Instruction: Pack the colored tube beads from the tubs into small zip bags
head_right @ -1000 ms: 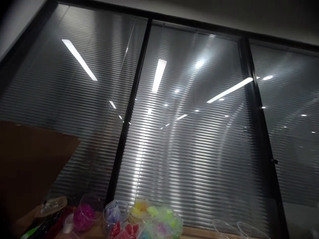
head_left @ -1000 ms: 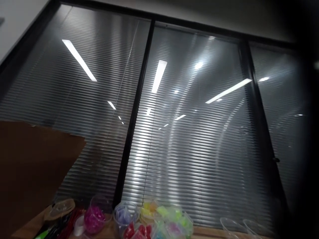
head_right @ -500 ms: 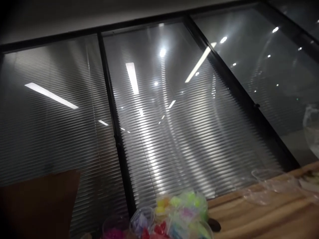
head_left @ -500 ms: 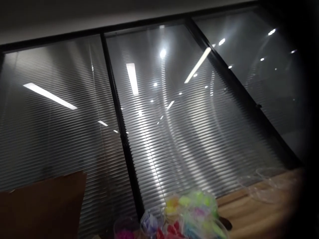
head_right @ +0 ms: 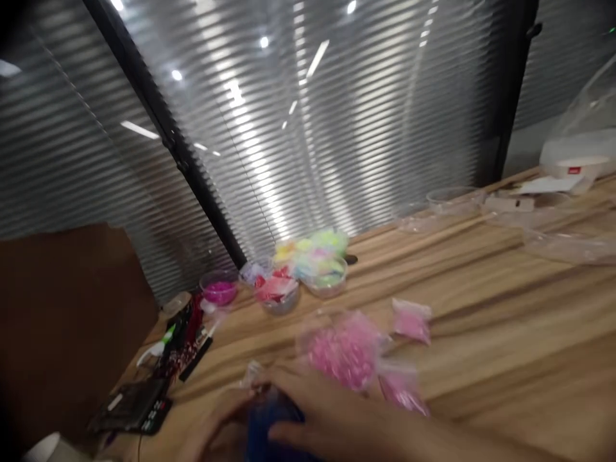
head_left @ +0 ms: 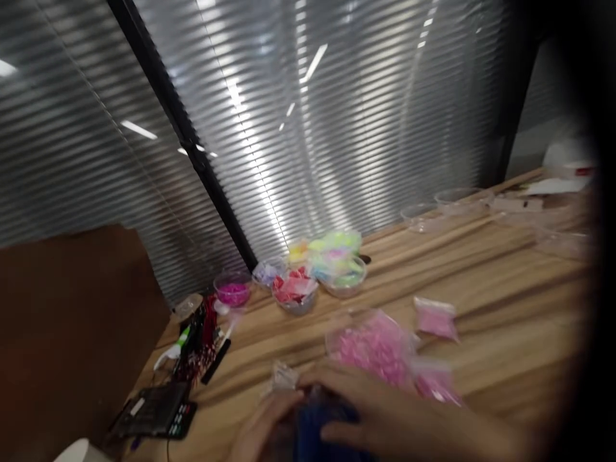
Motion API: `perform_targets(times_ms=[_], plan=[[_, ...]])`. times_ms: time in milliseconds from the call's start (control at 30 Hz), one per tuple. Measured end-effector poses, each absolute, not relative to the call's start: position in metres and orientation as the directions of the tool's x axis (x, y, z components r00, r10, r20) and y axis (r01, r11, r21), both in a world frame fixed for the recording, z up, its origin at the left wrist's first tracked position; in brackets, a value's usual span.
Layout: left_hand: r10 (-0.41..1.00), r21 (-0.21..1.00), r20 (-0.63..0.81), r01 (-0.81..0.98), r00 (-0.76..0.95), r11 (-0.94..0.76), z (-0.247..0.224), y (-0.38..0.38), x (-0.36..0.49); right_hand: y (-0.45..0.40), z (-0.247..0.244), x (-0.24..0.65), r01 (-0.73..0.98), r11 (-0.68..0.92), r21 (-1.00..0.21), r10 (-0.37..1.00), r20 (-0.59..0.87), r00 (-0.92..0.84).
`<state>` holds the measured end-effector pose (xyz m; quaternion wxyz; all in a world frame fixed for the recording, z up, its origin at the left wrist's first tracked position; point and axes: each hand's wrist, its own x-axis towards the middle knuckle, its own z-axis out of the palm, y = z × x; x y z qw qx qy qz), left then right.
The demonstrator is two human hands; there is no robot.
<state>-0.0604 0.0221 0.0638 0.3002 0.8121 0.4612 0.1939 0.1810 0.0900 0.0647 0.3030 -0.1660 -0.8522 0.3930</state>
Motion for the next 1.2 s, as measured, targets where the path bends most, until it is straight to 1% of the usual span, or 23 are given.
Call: perform_targets(times_ms=[33,67,133,200,333,400,533,633,733,833,933,1100,1200], plan=[[0.870,0.668,0.095,0.617,0.484,-0.416,0.061,0.022,-0.061,0.089,0.070,0.182,0.043,0.615,-0.787,0.507,0.353,-0.787],[0.890,0.662,0.115,0.634,0.442,-0.400,0.059,0.021,-0.062,0.088,0.074,0.184,0.042,0.608,-0.793,0.504,0.344,-0.792],[0.889,0.641,0.184,0.634,0.419,-0.432,0.060,0.019,-0.062,0.088,0.081,0.186,0.039,0.607,-0.794,0.477,0.324,-0.817],[0.887,0.624,0.208,0.642,0.413,-0.445,0.065,0.019,-0.061,0.089,0.083,0.187,0.057,0.616,-0.786,0.466,0.305,-0.831],[0.891,0.585,0.201,0.679,0.408,-0.443,0.072,0.021,-0.061,0.093,0.079,0.188,0.032,0.652,-0.757,0.442,0.346,-0.828],[0.910,0.615,0.201,0.676,0.364,-0.406,0.070,0.021,-0.062,0.095,0.077,0.188,0.029,0.673,-0.739,0.433,0.362,-0.826],[0.951,0.716,0.187,0.628,0.245,-0.303,0.061,0.018,-0.065,0.097,0.072,0.186,0.012,0.705,-0.709,0.418,0.402,-0.815],[0.953,0.776,0.212,0.555,0.218,-0.300,0.060,0.017,-0.067,0.098,0.071,0.186,-0.002,0.721,-0.693,0.411,0.429,-0.804],[0.945,0.784,0.247,0.529,0.215,-0.325,0.062,0.018,-0.067,0.099,0.071,0.187,0.001,0.716,-0.698,0.417,0.427,-0.803],[0.916,0.749,0.340,0.529,0.211,-0.400,0.062,0.021,-0.066,0.098,0.070,0.188,-0.021,0.706,-0.708,0.413,0.436,-0.799],[0.874,0.681,0.410,0.549,0.263,-0.485,0.059,0.021,-0.067,0.098,0.070,0.188,-0.043,0.705,-0.708,0.400,0.447,-0.800],[0.845,0.549,0.433,0.651,0.314,-0.524,0.057,0.021,-0.067,0.098,0.068,0.186,-0.023,0.700,-0.714,0.412,0.430,-0.803],[0.818,0.483,0.419,0.666,0.394,-0.568,0.061,0.023,-0.063,0.100,0.064,0.185,-0.044,0.693,-0.720,0.410,0.443,-0.798]])
